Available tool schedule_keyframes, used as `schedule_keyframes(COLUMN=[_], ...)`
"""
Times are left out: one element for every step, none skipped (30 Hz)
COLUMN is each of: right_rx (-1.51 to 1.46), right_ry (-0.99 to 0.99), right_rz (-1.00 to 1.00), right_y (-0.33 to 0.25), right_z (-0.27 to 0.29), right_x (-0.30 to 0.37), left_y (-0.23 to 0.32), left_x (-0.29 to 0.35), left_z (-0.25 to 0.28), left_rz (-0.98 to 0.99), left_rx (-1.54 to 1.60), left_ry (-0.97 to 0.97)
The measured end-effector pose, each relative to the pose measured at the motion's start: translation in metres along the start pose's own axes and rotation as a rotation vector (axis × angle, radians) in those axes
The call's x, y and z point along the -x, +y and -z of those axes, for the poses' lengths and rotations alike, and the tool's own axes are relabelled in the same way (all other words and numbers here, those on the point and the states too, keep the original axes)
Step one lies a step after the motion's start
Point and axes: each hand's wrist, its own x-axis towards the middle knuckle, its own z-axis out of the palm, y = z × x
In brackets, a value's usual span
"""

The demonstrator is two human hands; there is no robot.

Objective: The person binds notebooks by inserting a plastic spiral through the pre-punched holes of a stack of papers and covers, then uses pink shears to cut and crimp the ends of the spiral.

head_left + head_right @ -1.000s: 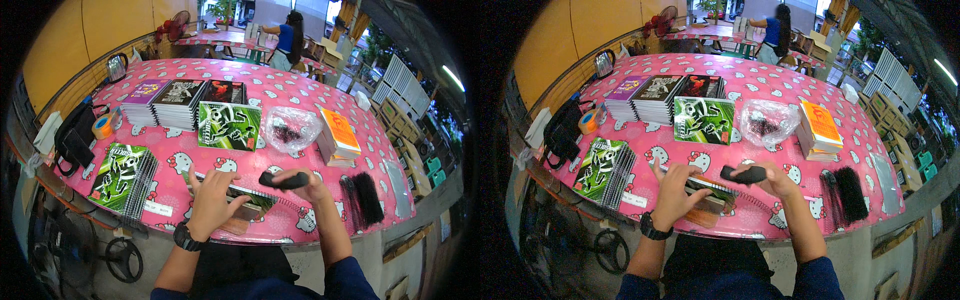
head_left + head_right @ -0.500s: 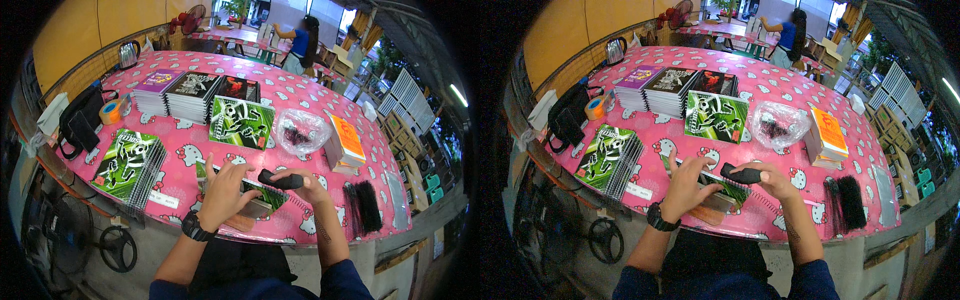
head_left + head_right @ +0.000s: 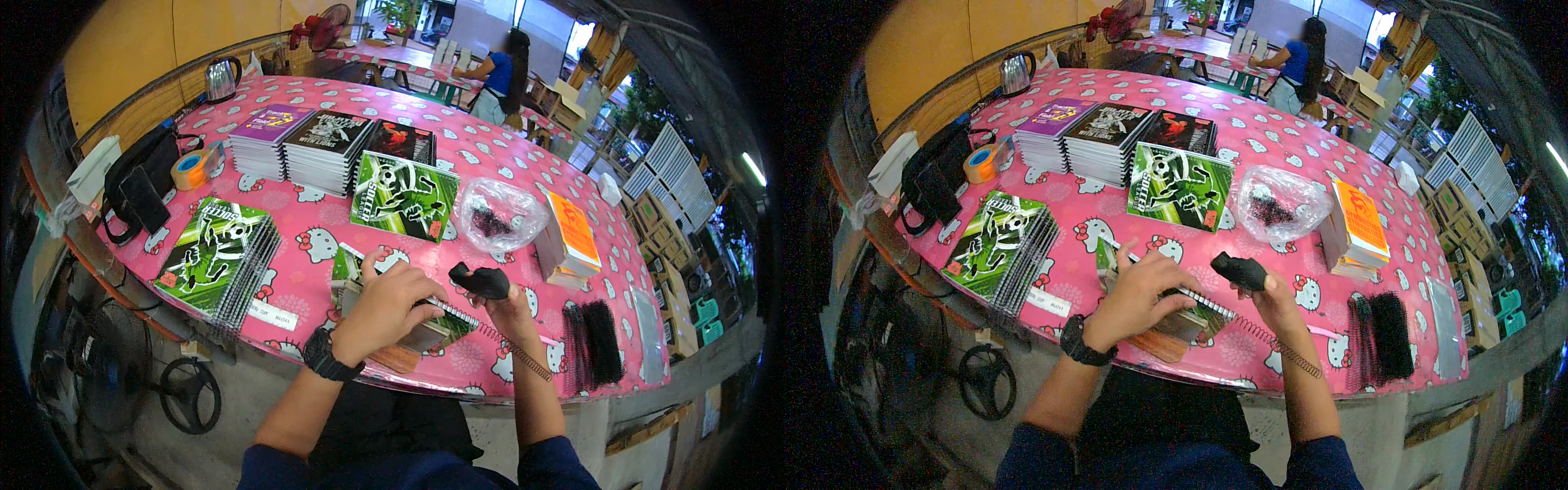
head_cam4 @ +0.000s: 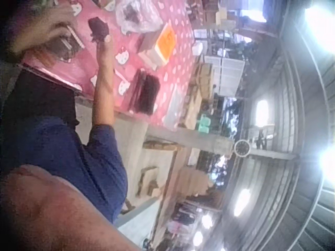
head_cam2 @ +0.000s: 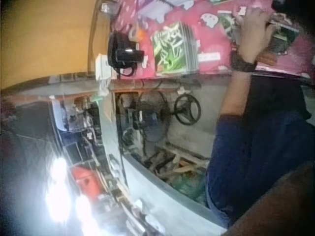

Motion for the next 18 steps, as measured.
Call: schedule_keyframes(right_rx=[-0.038, -0.036, -0.025, -0.015, -0.022, -0.034, -0.045, -0.048, 0.23, 0.508, 0.972, 0.968, 1.195, 1.423, 1.416, 1.413, 1.371, 1.33], right_ry=[-0.004, -0.007, 0.008, 0.023, 0.027, 0.014, 0.0, 0.007, 0.058, 0.11, 0.107, 0.107, 0.137, 0.169, 0.134, 0.136, 0.139, 0.142], right_rz=[0.018, 0.018, 0.017, 0.016, 0.014, -0.005, -0.024, -0.024, -0.041, -0.058, 0.024, 0.029, -0.004, -0.039, -0.082, -0.078, 0.022, 0.115], right_y=[0.005, 0.007, 0.01, 0.012, 0.016, 0.021, 0.026, 0.03, 0.032, 0.035, 0.043, 0.046, 0.05, 0.053, 0.053, 0.051, 0.047, 0.039], right_z=[0.005, 0.007, 0.004, 0.002, 0.003, 0.007, 0.011, 0.012, 0.013, 0.015, 0.021, 0.018, 0.012, 0.008, 0.008, 0.005, 0.001, -0.003], right_x=[0.004, 0.008, 0.012, 0.015, 0.017, 0.019, 0.021, 0.023, 0.024, 0.024, 0.026, 0.028, 0.03, 0.032, 0.034, 0.035, 0.038, 0.042], left_y=[-0.004, -0.006, -0.007, -0.007, -0.007, -0.007, -0.006, -0.005, -0.004, -0.003, -0.001, -0.001, 0.0, 0.0, 0.001, 0.002, 0.002, 0.002], left_x=[-0.001, -0.001, 0.001, 0.002, 0.003, 0.003, 0.003, 0.003, 0.002, 0.001, 0.0, 0.001, 0.002, 0.002, 0.003, 0.003, 0.002, 0.001], left_z=[0.0, 0.0, -0.001, -0.002, -0.002, -0.002, 0.001, 0.002, 0.002, 0.001, 0.0, 0.0, -0.001, -0.002, -0.003, -0.003, -0.002, -0.003], left_rz=[0.009, 0.017, 0.02, -0.002, -0.024, -0.027, -0.017, -0.006, -0.01, -0.02, -0.029, -0.03, -0.047, -0.065, -0.066, -0.044, -0.022, -0.024], left_rx=[0.038, 0.076, 0.074, 0.009, -0.055, -0.051, -0.011, 0.029, 0.03, -0.012, -0.054, -0.06, -0.134, -0.207, -0.212, -0.197, -0.182, -0.181], left_ry=[-0.025, -0.05, -0.058, -0.041, -0.024, -0.031, -0.036, -0.041, -0.043, -0.048, -0.053, -0.054, -0.055, -0.056, -0.056, -0.046, -0.035, -0.037])
